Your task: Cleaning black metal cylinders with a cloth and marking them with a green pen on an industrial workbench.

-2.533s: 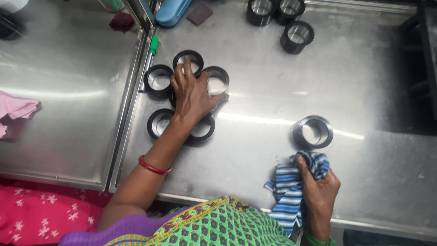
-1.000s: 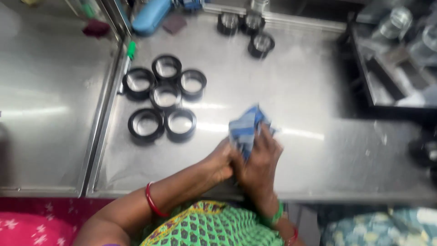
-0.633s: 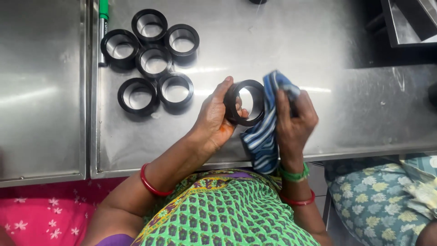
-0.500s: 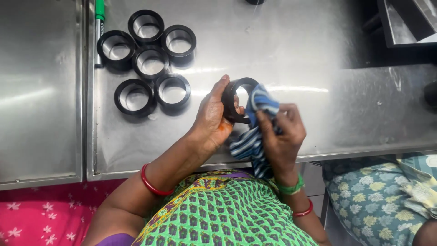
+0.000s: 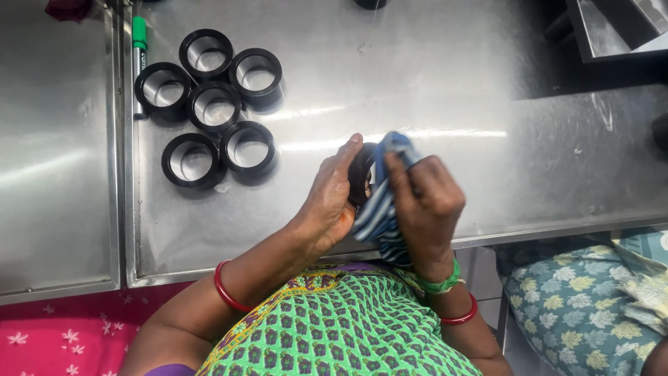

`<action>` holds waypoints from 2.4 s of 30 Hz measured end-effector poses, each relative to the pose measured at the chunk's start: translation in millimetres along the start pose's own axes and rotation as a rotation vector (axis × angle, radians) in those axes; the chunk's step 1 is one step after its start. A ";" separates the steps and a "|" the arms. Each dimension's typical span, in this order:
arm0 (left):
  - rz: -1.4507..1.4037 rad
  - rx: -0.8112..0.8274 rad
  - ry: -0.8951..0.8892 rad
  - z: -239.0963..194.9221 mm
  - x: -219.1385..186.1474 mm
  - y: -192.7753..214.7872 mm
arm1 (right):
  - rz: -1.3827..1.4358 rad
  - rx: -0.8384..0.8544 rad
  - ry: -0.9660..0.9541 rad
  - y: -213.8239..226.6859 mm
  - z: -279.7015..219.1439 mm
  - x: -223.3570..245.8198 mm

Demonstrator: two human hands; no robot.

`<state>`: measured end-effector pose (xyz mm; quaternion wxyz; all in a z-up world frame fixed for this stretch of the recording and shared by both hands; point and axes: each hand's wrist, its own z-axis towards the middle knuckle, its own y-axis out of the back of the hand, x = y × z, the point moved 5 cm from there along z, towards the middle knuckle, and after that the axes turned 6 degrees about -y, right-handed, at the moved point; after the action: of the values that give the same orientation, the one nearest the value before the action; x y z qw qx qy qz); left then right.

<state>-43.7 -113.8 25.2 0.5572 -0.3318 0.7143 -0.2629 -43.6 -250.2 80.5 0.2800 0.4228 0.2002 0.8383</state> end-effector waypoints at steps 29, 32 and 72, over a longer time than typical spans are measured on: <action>1.021 0.271 -0.850 -11.5 -36.4 -39.2 | 0.519 0.293 -0.358 -15.4 -4.0 -27.8; 0.880 0.324 -0.667 -2.0 -25.0 -26.9 | 0.795 0.392 -0.561 -19.4 -6.5 -43.9; -0.109 0.451 0.139 21.0 -28.2 16.6 | 0.740 -0.262 -0.552 29.8 -48.0 -119.1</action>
<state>-21.8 -81.6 25.3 0.5517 -0.2182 0.6552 -0.4677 -34.1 -353.7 -0.5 0.0563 0.6336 -0.1531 0.7563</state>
